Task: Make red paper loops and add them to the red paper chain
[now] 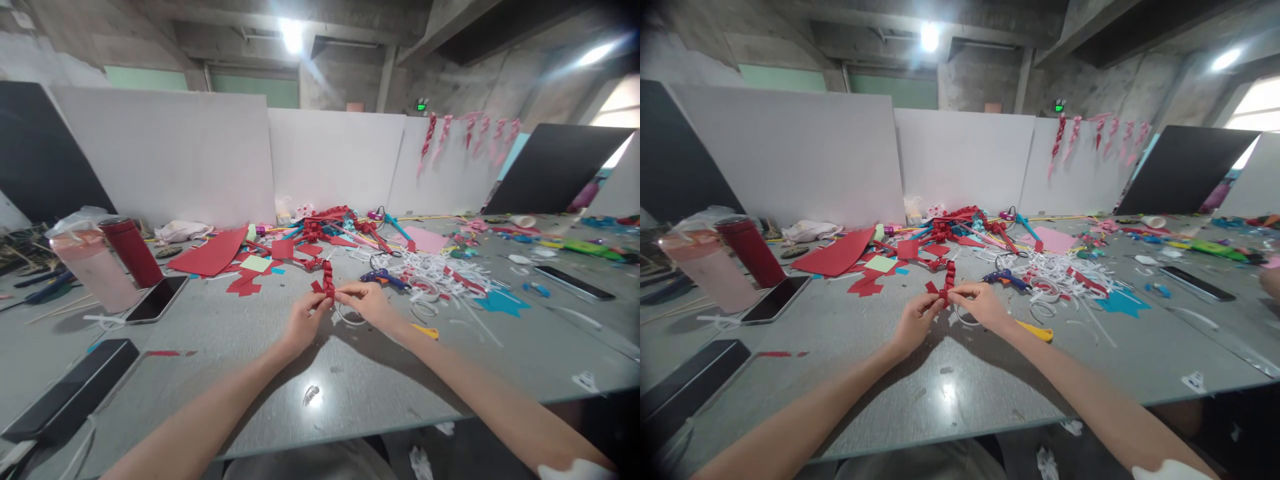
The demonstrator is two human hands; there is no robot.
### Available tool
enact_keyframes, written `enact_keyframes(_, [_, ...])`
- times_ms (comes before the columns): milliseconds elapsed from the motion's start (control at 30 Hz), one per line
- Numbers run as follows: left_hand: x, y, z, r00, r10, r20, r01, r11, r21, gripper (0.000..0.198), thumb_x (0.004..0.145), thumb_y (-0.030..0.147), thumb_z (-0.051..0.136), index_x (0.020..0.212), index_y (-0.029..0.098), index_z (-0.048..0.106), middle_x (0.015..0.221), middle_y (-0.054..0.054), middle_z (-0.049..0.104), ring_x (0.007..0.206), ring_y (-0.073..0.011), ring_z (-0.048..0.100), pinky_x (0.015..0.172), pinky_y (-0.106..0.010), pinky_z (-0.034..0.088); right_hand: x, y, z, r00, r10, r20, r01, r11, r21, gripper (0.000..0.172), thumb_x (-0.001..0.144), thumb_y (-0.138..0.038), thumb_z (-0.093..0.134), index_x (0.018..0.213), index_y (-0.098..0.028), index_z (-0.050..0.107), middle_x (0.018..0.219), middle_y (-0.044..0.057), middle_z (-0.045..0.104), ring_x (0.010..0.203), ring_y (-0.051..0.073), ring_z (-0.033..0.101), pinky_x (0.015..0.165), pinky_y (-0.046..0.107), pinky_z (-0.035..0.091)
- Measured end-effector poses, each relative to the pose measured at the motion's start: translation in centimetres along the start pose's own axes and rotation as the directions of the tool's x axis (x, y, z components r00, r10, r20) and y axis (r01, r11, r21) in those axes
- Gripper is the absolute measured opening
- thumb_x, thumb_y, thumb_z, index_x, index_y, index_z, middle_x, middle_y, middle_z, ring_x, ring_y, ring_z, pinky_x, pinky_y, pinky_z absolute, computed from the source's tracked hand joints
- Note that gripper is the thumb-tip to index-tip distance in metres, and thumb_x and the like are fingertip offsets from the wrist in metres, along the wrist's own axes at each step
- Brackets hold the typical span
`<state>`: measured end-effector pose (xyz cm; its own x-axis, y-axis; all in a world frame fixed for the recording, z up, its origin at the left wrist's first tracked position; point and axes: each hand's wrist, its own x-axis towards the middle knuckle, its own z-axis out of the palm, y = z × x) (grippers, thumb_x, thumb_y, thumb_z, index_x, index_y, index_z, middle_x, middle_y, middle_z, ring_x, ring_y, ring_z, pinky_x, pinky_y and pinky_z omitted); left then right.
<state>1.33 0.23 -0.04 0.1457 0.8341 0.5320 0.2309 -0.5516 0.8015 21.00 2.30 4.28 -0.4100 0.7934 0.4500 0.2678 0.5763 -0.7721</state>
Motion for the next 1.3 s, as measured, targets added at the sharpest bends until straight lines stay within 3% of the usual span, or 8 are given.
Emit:
enact_keyframes(233, [-0.2, 0.3, 0.0, 0.998, -0.066, -0.014, 0.065, 0.997, -0.041, 0.03, 0.096, 0.045, 0.059, 0.096, 0.02, 0.076, 0.088, -0.007, 0.072, 0.081, -0.02, 0.064, 0.077, -0.033, 0.05, -0.5, 0.2, 0.7, 0.999, -0.023, -0.046, 0.028, 0.995, 0.1, 0.029, 0.087, -0.047, 0.069, 0.095, -0.023, 0.083, 0.088, 0.007, 0.074, 0.082, 0.021, 0.064, 0.078, 0.035, 0.05])
enact_keyframes(367, [-0.2, 0.7, -0.1, 0.999, -0.045, 0.0, 0.045, 0.999, 0.003, 0.029, 0.097, 0.043, 0.058, 0.092, 0.019, 0.074, 0.086, -0.006, 0.071, 0.079, -0.0187, 0.062, 0.075, -0.031, 0.049, -0.5, 0.4, 1.1, 0.996, -0.001, -0.094, 0.01, 0.994, 0.104, 0.026, 0.085, -0.046, 0.073, 0.085, -0.022, 0.083, 0.081, 0.006, 0.074, 0.076, 0.021, 0.064, 0.073, 0.034, 0.048])
enact_keyframes(567, [-0.1, 0.5, -0.3, 1.0, 0.001, 0.009, -0.001, 1.0, 0.025, 0.032, 0.101, 0.042, 0.05, 0.094, 0.019, 0.072, 0.09, -0.006, 0.07, 0.084, -0.0181, 0.062, 0.076, -0.029, 0.048, -0.5, 0.4, 1.1, 0.993, 0.058, -0.103, -0.043, 0.989, 0.141, 0.03, 0.085, -0.046, 0.072, 0.086, -0.018, 0.082, 0.077, 0.004, 0.072, 0.071, 0.018, 0.061, 0.067, 0.03, 0.045])
enact_keyframes(767, [-0.2, 0.6, 0.3, 0.994, -0.104, -0.017, 0.102, 0.99, -0.093, 0.03, 0.099, 0.044, 0.055, 0.092, 0.018, 0.07, 0.088, -0.006, 0.07, 0.081, -0.0176, 0.064, 0.074, -0.028, 0.048, -0.6, 0.3, 1.8, 0.982, 0.135, -0.132, -0.103, 0.969, 0.224, 0.03, 0.081, -0.048, 0.076, 0.086, -0.018, 0.081, 0.078, 0.005, 0.074, 0.071, 0.018, 0.062, 0.066, 0.031, 0.046])
enact_keyframes(967, [-0.2, 1.3, 0.7, 0.983, -0.162, -0.084, 0.133, 0.951, -0.278, 0.026, 0.098, 0.043, 0.057, 0.111, 0.022, 0.048, 0.08, 0.001, 0.068, 0.071, -0.014, 0.063, 0.066, -0.025, 0.048, -0.7, 0.1, 1.8, 0.967, 0.207, -0.151, -0.159, 0.946, 0.281, 0.034, 0.081, -0.051, 0.076, 0.085, -0.018, 0.08, 0.073, 0.005, 0.071, 0.064, 0.016, 0.057, 0.06, 0.029, 0.043])
enact_keyframes(1100, [-0.2, 1.1, 0.6, 0.977, -0.179, -0.12, 0.144, 0.956, -0.255, 0.039, 0.099, 0.038, 0.055, 0.128, 0.023, 0.035, 0.071, 0.005, 0.063, 0.067, -0.0137, 0.061, 0.065, -0.024, 0.046, -0.7, 0.2, 1.8, 0.962, 0.243, -0.127, -0.193, 0.929, 0.316, 0.034, 0.078, -0.052, 0.076, 0.082, -0.018, 0.079, 0.073, 0.003, 0.07, 0.063, 0.015, 0.055, 0.059, 0.028, 0.04])
enact_keyframes(1167, [-0.2, 1.0, 0.5, 0.974, -0.182, -0.133, 0.148, 0.961, -0.232, 0.039, 0.098, 0.037, 0.056, 0.128, 0.021, 0.038, 0.07, 0.005, 0.064, 0.067, -0.0143, 0.062, 0.066, -0.025, 0.047, -0.7, 0.2, 1.9, 0.964, 0.247, -0.104, -0.201, 0.923, 0.329, 0.033, 0.077, -0.051, 0.077, 0.081, -0.018, 0.079, 0.073, 0.002, 0.069, 0.063, 0.014, 0.054, 0.06, 0.028, 0.039])
enact_keyframes(1300, [-0.2, 1.0, 0.2, 0.981, -0.14, -0.131, 0.118, 0.979, -0.163, 0.021, 0.097, 0.038, 0.058, 0.103, 0.018, 0.059, 0.087, -0.005, 0.073, 0.081, -0.0172, 0.067, 0.075, -0.028, 0.051, -0.7, 0.1, 1.8, 0.967, 0.249, -0.059, -0.216, 0.919, 0.329, 0.031, 0.077, -0.049, 0.078, 0.078, -0.018, 0.078, 0.07, 0.001, 0.067, 0.063, 0.013, 0.051, 0.061, 0.028, 0.037])
